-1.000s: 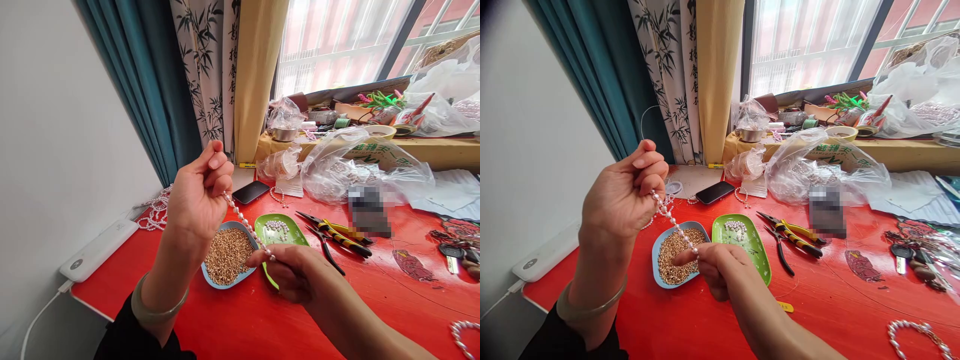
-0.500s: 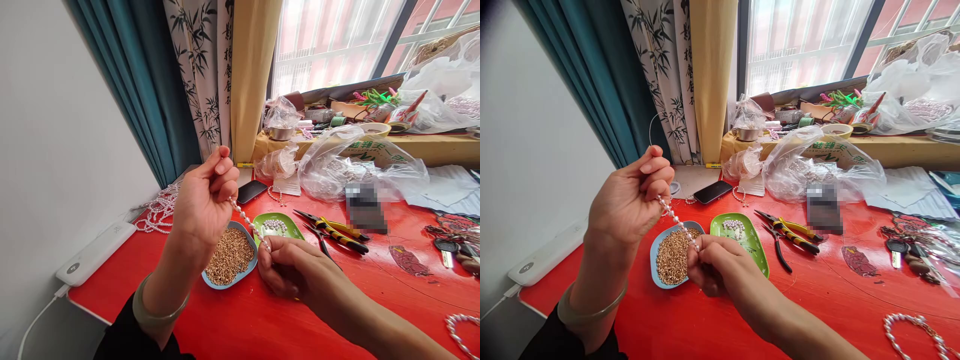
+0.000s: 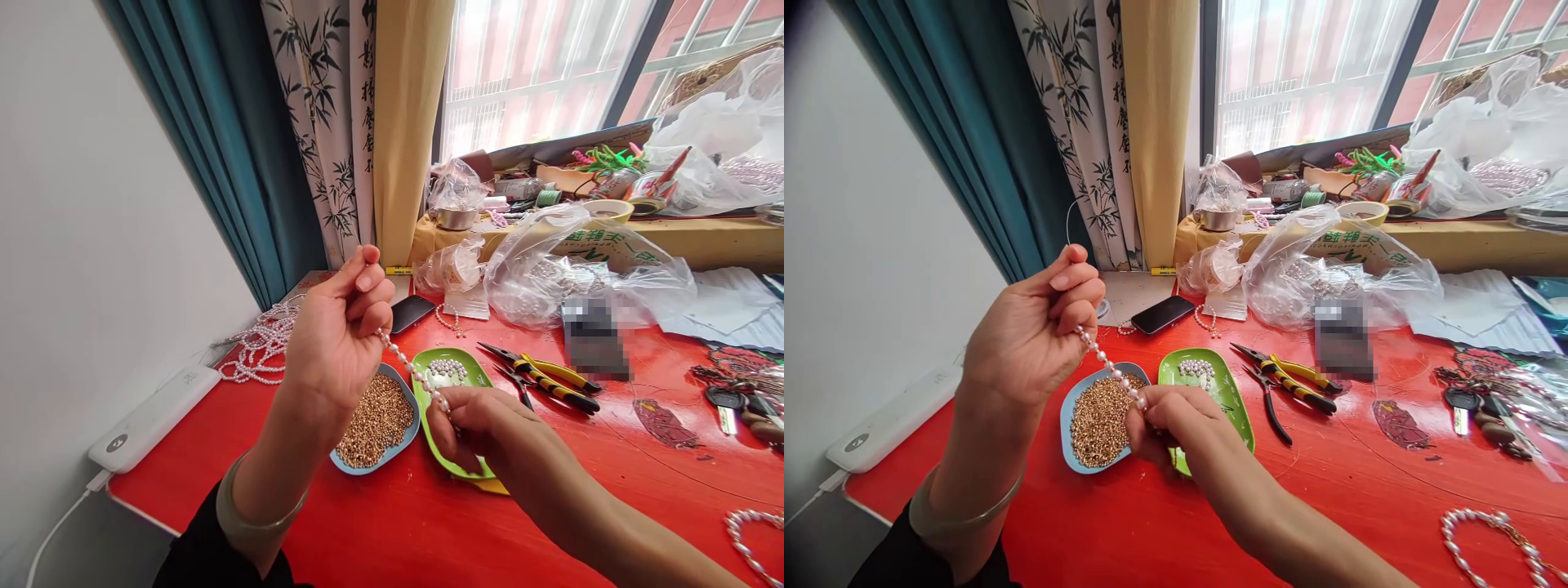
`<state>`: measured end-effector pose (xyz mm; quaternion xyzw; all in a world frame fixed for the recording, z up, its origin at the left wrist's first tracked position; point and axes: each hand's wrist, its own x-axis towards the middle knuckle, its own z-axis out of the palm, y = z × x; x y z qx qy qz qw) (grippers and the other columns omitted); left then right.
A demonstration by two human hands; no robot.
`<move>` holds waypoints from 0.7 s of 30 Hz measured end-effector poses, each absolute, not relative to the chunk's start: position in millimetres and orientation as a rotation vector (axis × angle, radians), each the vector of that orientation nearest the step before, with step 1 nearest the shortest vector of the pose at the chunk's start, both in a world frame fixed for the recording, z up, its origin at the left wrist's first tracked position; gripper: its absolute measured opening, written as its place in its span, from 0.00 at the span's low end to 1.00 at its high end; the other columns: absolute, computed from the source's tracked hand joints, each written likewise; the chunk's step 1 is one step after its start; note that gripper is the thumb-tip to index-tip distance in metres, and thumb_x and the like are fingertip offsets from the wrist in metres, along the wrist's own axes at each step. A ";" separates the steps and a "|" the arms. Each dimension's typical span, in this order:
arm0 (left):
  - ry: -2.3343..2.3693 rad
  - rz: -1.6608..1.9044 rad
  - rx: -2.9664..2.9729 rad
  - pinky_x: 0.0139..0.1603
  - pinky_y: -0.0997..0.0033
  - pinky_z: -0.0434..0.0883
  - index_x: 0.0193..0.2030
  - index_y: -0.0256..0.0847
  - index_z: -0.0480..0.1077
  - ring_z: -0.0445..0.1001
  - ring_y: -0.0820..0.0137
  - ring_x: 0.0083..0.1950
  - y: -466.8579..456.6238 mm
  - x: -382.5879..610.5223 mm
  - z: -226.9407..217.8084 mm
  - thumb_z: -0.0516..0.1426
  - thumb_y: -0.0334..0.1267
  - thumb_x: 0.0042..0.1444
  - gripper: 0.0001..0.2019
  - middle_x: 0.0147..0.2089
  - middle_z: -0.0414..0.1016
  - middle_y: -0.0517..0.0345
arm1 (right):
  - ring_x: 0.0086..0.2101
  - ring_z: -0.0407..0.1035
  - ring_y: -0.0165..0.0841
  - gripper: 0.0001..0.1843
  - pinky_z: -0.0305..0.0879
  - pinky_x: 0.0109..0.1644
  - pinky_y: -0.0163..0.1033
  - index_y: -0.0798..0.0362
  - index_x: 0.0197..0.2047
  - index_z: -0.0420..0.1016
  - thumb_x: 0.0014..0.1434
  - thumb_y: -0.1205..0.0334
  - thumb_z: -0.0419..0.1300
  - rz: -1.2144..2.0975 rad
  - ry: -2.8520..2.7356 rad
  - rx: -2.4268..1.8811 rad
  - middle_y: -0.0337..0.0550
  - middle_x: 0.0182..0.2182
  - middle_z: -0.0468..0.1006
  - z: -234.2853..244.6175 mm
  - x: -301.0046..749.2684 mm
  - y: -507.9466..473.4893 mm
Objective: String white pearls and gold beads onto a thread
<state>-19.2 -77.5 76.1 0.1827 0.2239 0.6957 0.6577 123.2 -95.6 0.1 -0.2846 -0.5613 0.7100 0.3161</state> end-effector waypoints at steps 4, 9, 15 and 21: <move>0.512 1.571 0.430 0.09 0.87 0.46 0.26 0.32 0.64 0.47 0.84 0.14 -78.0 -16.1 75.1 0.42 0.28 0.65 0.18 0.17 0.51 0.68 | 0.22 0.53 0.28 0.11 0.48 0.27 0.36 0.54 0.21 0.66 0.50 0.68 0.46 1.820 -1.493 -0.757 0.36 0.18 0.60 -3.3 123.3 -93.8; 0.496 1.579 0.444 0.10 0.87 0.46 0.26 0.31 0.64 0.47 0.84 0.15 -78.0 -17.4 73.9 0.42 0.28 0.65 0.18 0.17 0.51 0.68 | 0.20 0.42 0.27 0.15 0.40 0.25 0.36 0.55 0.25 0.69 0.56 0.63 0.45 1.813 -1.454 -0.826 0.31 0.18 0.46 -5.6 124.1 -93.6; 0.521 1.564 0.423 0.10 0.87 0.46 0.25 0.32 0.64 0.47 0.84 0.14 -79.0 -15.3 74.5 0.42 0.28 0.65 0.18 0.17 0.50 0.68 | 0.20 0.49 0.27 0.14 0.44 0.26 0.36 0.53 0.19 0.65 0.54 0.64 0.47 1.855 -1.439 -0.776 0.34 0.16 0.56 -3.0 123.0 -93.4; 0.529 1.544 0.424 0.10 0.87 0.46 0.25 0.32 0.64 0.47 0.84 0.14 -80.2 -12.3 74.1 0.42 0.28 0.65 0.18 0.17 0.50 0.68 | 0.20 0.51 0.27 0.11 0.45 0.25 0.35 0.55 0.21 0.65 0.50 0.66 0.46 1.987 -1.351 -0.730 0.35 0.16 0.60 -2.7 120.3 -93.3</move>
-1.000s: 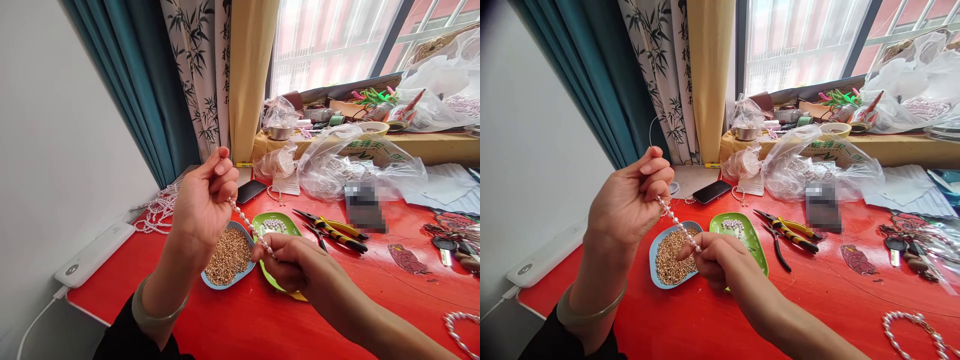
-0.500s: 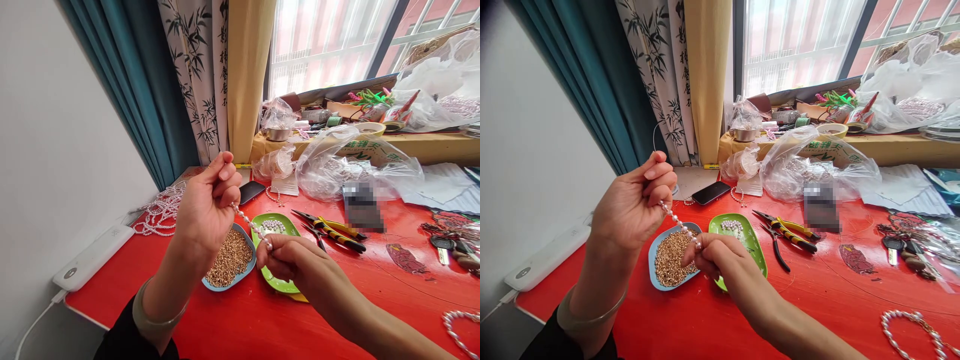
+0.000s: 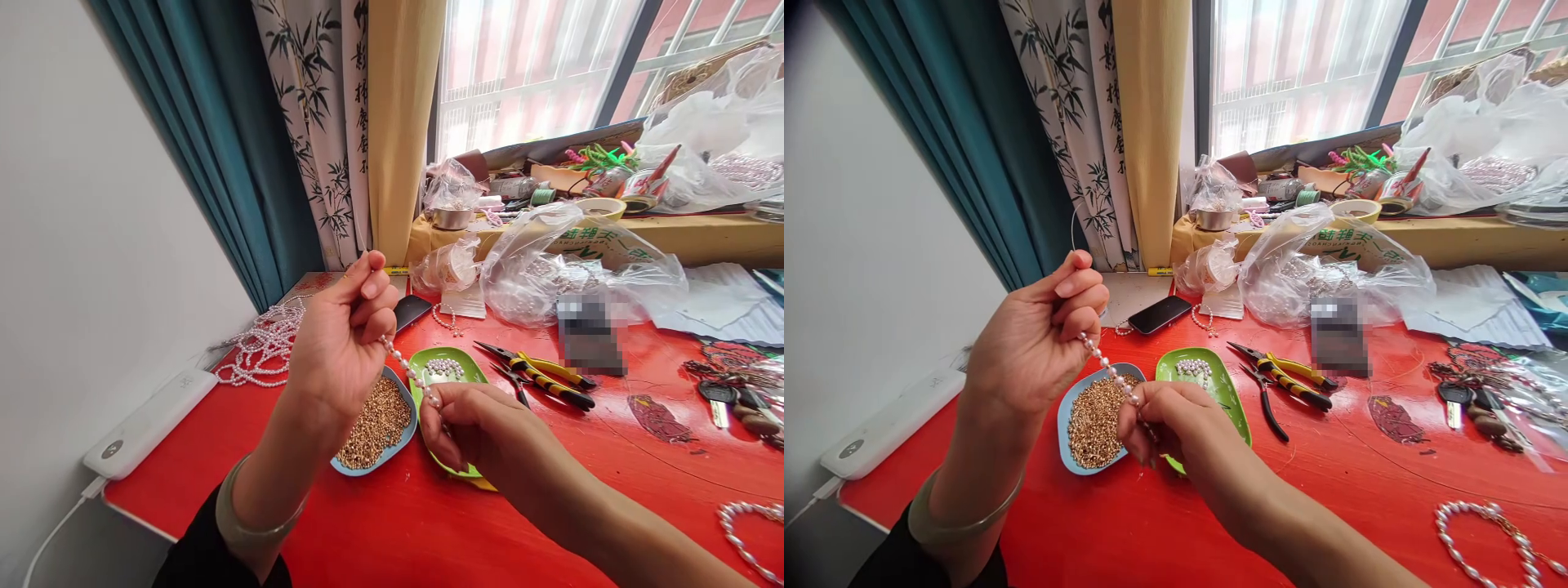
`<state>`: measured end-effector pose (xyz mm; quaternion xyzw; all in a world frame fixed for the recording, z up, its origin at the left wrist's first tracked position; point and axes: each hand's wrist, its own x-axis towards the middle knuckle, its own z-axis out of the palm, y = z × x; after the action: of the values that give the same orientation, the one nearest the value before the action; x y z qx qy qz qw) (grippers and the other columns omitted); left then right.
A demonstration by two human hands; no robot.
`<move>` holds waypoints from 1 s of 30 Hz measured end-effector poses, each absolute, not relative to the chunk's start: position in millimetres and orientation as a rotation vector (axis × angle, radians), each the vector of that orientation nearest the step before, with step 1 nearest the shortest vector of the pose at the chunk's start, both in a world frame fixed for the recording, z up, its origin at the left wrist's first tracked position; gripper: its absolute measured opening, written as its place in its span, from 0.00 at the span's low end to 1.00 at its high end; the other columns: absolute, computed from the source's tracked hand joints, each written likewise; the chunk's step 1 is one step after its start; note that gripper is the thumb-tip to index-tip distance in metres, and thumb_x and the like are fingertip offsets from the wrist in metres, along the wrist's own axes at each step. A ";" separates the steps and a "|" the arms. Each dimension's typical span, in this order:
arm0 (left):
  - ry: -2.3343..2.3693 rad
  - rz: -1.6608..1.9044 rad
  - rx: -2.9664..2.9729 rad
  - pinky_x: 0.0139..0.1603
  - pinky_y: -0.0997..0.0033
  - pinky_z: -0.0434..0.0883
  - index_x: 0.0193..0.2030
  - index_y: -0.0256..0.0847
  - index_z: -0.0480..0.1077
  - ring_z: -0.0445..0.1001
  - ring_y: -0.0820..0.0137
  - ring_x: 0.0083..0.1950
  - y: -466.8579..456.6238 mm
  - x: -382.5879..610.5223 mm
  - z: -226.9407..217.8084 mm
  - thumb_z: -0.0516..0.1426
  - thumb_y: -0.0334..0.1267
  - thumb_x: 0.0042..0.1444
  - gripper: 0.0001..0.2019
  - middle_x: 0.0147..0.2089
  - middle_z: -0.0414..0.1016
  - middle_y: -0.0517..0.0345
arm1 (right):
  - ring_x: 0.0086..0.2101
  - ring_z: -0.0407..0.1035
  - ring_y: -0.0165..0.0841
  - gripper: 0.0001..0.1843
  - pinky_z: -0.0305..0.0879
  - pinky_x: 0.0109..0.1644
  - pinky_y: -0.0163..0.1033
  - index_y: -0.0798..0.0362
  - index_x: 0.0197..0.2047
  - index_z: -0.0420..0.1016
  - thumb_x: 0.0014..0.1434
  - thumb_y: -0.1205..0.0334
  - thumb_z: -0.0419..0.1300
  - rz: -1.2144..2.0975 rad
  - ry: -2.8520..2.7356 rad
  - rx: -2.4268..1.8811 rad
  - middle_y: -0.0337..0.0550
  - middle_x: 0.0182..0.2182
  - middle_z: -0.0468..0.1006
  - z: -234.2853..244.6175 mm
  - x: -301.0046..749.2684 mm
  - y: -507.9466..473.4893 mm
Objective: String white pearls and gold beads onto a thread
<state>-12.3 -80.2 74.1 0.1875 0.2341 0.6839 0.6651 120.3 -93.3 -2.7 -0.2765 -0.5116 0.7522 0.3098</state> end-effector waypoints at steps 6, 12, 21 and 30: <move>0.535 1.549 0.427 0.10 0.86 0.47 0.26 0.32 0.64 0.47 0.84 0.15 -79.1 -12.0 74.0 0.42 0.28 0.65 0.18 0.17 0.51 0.68 | 0.20 0.39 0.26 0.14 0.35 0.23 0.36 0.55 0.36 0.71 0.54 0.68 0.46 2.001 -1.331 -0.718 0.30 0.17 0.47 -4.1 122.6 -93.0; 0.534 1.545 0.414 0.10 0.86 0.47 0.26 0.32 0.64 0.46 0.84 0.15 -78.5 -12.2 73.1 0.42 0.28 0.65 0.18 0.17 0.50 0.68 | 0.20 0.37 0.27 0.17 0.36 0.24 0.37 0.58 0.32 0.74 0.56 0.66 0.44 1.915 -1.392 -0.787 0.30 0.18 0.44 -2.7 124.4 -94.3; 0.549 1.534 0.417 0.09 0.87 0.46 0.25 0.32 0.64 0.47 0.84 0.14 -80.2 -11.4 72.7 0.43 0.28 0.65 0.18 0.17 0.50 0.68 | 0.22 0.52 0.27 0.14 0.47 0.27 0.36 0.54 0.22 0.65 0.56 0.65 0.46 1.806 -1.503 -0.726 0.35 0.19 0.58 -3.3 122.7 -94.7; 0.526 1.521 0.441 0.09 0.87 0.46 0.25 0.31 0.65 0.47 0.84 0.14 -79.0 -8.5 69.9 0.42 0.27 0.64 0.18 0.18 0.50 0.68 | 0.27 0.53 0.30 0.15 0.50 0.33 0.37 0.54 0.24 0.68 0.57 0.65 0.45 1.734 -1.491 -0.751 0.38 0.23 0.60 -5.9 123.2 -91.9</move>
<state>-8.5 -79.0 69.9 0.1960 0.2334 0.6752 0.6717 123.2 -91.9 -5.9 -0.2910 -0.5783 0.6723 0.3590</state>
